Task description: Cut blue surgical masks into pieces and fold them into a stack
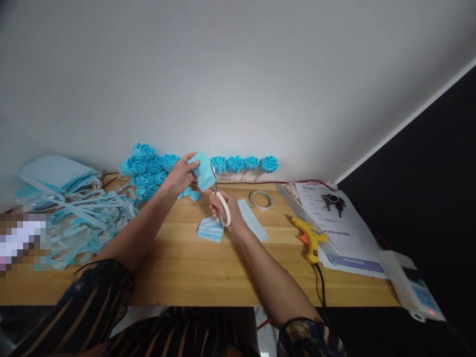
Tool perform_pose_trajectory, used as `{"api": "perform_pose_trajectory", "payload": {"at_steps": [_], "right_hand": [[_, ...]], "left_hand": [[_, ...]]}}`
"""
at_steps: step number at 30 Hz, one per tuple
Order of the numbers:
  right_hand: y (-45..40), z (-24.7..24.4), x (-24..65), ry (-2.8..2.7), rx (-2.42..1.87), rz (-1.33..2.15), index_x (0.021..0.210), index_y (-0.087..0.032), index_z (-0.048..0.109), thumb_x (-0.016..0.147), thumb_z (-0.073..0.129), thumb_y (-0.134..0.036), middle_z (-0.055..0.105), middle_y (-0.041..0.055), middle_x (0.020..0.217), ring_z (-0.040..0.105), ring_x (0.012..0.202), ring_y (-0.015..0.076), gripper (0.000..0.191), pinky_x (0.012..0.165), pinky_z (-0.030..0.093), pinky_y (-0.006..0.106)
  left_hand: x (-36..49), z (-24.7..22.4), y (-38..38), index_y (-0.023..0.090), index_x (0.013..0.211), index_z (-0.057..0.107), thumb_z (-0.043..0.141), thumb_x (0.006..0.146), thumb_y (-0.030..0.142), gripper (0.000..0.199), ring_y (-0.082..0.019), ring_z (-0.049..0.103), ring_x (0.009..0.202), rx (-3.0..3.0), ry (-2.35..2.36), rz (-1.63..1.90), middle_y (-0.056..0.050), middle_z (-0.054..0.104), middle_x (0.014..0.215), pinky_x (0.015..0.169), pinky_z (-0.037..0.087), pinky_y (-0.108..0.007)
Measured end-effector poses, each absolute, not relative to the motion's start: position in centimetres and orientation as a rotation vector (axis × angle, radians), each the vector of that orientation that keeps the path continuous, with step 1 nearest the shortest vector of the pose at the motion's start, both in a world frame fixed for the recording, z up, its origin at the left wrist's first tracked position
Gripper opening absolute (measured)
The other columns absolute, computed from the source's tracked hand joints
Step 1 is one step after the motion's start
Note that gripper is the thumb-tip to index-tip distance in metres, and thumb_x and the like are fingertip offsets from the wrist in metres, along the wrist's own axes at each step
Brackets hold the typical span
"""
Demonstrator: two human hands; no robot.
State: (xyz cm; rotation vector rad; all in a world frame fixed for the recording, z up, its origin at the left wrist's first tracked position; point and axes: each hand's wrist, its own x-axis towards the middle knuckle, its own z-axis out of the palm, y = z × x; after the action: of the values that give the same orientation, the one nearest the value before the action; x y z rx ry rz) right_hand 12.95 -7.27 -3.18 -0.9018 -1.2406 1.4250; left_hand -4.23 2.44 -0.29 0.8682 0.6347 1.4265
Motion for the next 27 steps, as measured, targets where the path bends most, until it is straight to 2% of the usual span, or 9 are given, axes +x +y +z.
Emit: {"api": "perform_pose_trajectory", "payload": {"at_steps": [5, 9, 13, 20, 24, 27], "right_hand": [[-7.2, -3.3, 12.9, -1.304, -0.968, 1.362, 0.101, -0.015, 0.068, 0.070, 0.076, -0.061, 0.055, -0.0055, 0.057, 0.046, 0.041, 0.0084, 0.056, 0.038, 0.033, 0.022], [-7.1, -3.4, 12.9, -1.373, -1.044, 1.274, 0.103, -0.015, 0.070, 0.069, 0.078, -0.056, 0.053, -0.0069, 0.056, 0.045, 0.042, 0.0081, 0.054, 0.042, 0.034, 0.022], [-7.2, -3.4, 12.9, -1.413, -1.079, 1.196, 0.100, -0.017, 0.071, 0.070, 0.079, -0.052, 0.050, -0.0075, 0.054, 0.042, 0.045, 0.0082, 0.047, 0.045, 0.032, 0.023], [-7.4, -3.7, 12.5, -1.473, -1.087, 1.119, 0.095, -0.019, 0.073, 0.070, 0.080, -0.046, 0.050, -0.0056, 0.057, 0.045, 0.053, 0.0108, 0.038, 0.050, 0.034, 0.024], [-7.6, -4.0, 12.5, -1.504, -1.081, 1.122, 0.098, -0.018, 0.072, 0.074, 0.078, -0.047, 0.051, -0.0054, 0.055, 0.047, 0.051, 0.0115, 0.039, 0.049, 0.035, 0.025], [-7.8, -4.0, 12.5, -1.504, -1.027, 1.209, 0.103, -0.017, 0.070, 0.076, 0.074, -0.055, 0.053, -0.0050, 0.056, 0.048, 0.047, 0.0106, 0.046, 0.047, 0.036, 0.025]], "left_hand": [[-3.7, 0.3, 2.3, 0.018, 0.101, 0.064, 0.090, 0.060, 0.022, 0.049, -0.017, 0.070, 0.083, 0.801, 0.588, 1.475, 0.001, 0.074, 0.084, 0.087, 0.056, -0.031], [-3.1, 0.6, 1.8, 0.016, 0.088, 0.062, 0.089, 0.065, 0.025, 0.036, -0.020, 0.073, 0.091, 0.786, 0.581, 1.468, -0.001, 0.073, 0.076, 0.092, 0.057, -0.031], [-2.8, 0.5, 1.7, 0.016, 0.084, 0.064, 0.087, 0.069, 0.028, 0.030, -0.020, 0.073, 0.090, 0.772, 0.588, 1.511, -0.002, 0.073, 0.073, 0.087, 0.057, -0.030], [-1.4, -0.2, 1.3, 0.017, 0.090, 0.069, 0.077, 0.080, 0.039, 0.025, -0.015, 0.068, 0.077, 0.850, 0.718, 1.725, 0.002, 0.071, 0.074, 0.073, 0.052, -0.024], [-1.0, -0.4, 0.8, 0.018, 0.086, 0.068, 0.074, 0.083, 0.042, 0.024, -0.011, 0.059, 0.068, 0.927, 0.764, 1.809, 0.004, 0.064, 0.069, 0.066, 0.047, -0.021], [-1.1, -0.4, 0.6, 0.019, 0.084, 0.068, 0.074, 0.084, 0.040, 0.022, -0.011, 0.057, 0.071, 0.983, 0.820, 1.930, 0.004, 0.061, 0.072, 0.069, 0.046, -0.019]]}}
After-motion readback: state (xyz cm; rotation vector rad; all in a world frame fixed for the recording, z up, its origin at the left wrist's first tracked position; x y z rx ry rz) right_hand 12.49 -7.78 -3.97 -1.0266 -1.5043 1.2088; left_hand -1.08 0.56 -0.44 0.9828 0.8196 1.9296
